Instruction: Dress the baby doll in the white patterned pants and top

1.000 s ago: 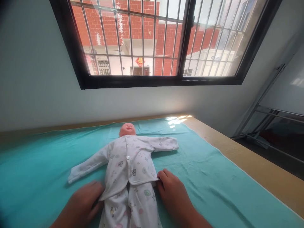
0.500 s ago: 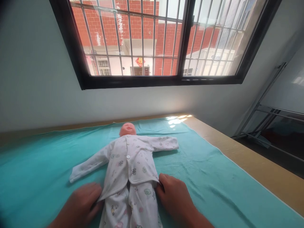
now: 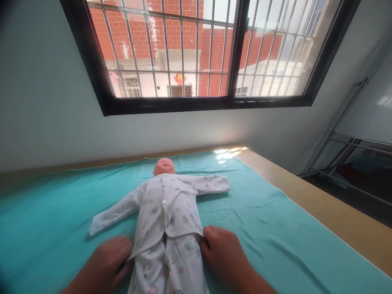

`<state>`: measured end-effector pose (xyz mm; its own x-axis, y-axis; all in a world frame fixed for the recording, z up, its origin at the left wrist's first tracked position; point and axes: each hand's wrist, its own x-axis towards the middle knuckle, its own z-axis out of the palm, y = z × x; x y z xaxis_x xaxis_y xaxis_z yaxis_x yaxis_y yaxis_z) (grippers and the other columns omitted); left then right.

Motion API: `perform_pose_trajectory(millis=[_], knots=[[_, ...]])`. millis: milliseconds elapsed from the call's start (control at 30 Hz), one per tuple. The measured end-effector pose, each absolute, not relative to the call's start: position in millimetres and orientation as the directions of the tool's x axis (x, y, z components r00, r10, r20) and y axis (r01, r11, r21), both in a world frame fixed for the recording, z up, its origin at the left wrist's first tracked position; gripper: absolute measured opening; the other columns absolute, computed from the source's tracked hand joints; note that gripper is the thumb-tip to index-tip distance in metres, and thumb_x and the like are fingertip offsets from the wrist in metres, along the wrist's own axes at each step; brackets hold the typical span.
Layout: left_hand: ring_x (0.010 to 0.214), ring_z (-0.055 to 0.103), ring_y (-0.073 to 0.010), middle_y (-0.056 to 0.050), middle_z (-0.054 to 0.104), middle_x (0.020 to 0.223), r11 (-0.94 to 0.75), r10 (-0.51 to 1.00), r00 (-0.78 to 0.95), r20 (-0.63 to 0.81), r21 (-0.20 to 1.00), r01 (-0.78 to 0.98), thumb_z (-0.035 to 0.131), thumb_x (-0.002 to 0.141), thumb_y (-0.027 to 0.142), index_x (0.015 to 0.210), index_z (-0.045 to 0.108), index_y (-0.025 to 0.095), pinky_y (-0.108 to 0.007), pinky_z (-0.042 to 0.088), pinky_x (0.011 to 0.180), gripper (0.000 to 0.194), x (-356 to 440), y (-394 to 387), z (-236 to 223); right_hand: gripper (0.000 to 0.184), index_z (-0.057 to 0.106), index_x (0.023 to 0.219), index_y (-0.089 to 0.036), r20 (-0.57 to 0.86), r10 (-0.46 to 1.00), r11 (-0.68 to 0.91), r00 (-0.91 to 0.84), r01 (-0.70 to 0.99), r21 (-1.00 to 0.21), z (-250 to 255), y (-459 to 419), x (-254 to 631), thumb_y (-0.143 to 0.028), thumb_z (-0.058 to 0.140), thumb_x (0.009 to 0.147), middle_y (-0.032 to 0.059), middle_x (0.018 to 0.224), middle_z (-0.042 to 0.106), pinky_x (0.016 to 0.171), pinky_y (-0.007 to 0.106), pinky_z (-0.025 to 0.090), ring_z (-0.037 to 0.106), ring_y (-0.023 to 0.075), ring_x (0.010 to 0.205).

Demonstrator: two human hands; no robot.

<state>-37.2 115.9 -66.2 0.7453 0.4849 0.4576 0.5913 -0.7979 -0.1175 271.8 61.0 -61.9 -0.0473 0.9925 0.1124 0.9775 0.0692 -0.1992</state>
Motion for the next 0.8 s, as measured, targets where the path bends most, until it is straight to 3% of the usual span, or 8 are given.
perform_pose_trajectory(millis=[267, 433, 667, 800], knots=[[0.058, 0.056, -0.0182, -0.001, 0.063, 0.066, -0.799, 0.536, 0.764, 0.36, -0.078, 0.597, 0.045, 0.082, 0.008, 0.069, 0.053, 0.02, -0.029, 0.036, 0.055, 0.019, -36.5, 116.0, -70.0, 0.024, 0.053, 0.074, -0.02, 0.11, 0.992, 0.071, -0.06, 0.993, -0.094, -65.4, 59.1, 267.1, -0.025, 0.042, 0.095, 0.0008, 0.073, 0.064, 0.054, 0.029, 0.016, 0.058, 0.0159, 0.063], [0.06, 0.056, -0.0177, -0.002, 0.063, 0.067, -0.794, 0.552, 0.762, 0.339, -0.065, 0.604, 0.045, 0.082, 0.009, 0.07, 0.054, 0.02, -0.029, 0.036, 0.056, 0.018, -37.4, 115.6, -69.2, 0.025, 0.055, 0.074, -0.021, 0.13, 0.991, 0.059, -0.046, 0.993, -0.098, -65.0, 57.2, 266.1, -0.026, 0.043, 0.096, 0.002, 0.072, 0.064, 0.053, 0.031, 0.015, 0.059, 0.0171, 0.061], [0.052, 0.048, -0.0132, 0.001, 0.054, 0.057, -0.887, 0.37, 0.81, 0.455, -0.085, 0.453, 0.044, 0.089, 0.012, 0.064, 0.048, 0.02, -0.028, 0.029, 0.053, 0.026, -43.1, 111.5, -62.7, 0.039, 0.047, 0.065, -0.02, 0.091, 0.996, 0.01, 0.018, 0.955, -0.298, -60.3, 51.9, 274.0, -0.043, 0.041, 0.096, -0.0001, 0.064, 0.062, 0.054, 0.028, 0.019, 0.049, 0.0132, 0.055], [0.05, 0.044, -0.0131, 0.0, 0.049, 0.053, -0.929, 0.288, 0.797, 0.53, -0.046, 0.367, 0.036, 0.096, 0.022, 0.059, 0.043, 0.021, -0.028, 0.029, 0.051, 0.037, -37.7, 102.9, -57.4, 0.049, 0.039, 0.062, -0.018, 0.054, 0.994, 0.11, -0.096, 0.89, -0.442, -56.6, 46.5, 272.6, -0.051, 0.033, 0.097, -0.0013, 0.062, 0.053, 0.056, 0.027, 0.022, 0.041, 0.0107, 0.056]])
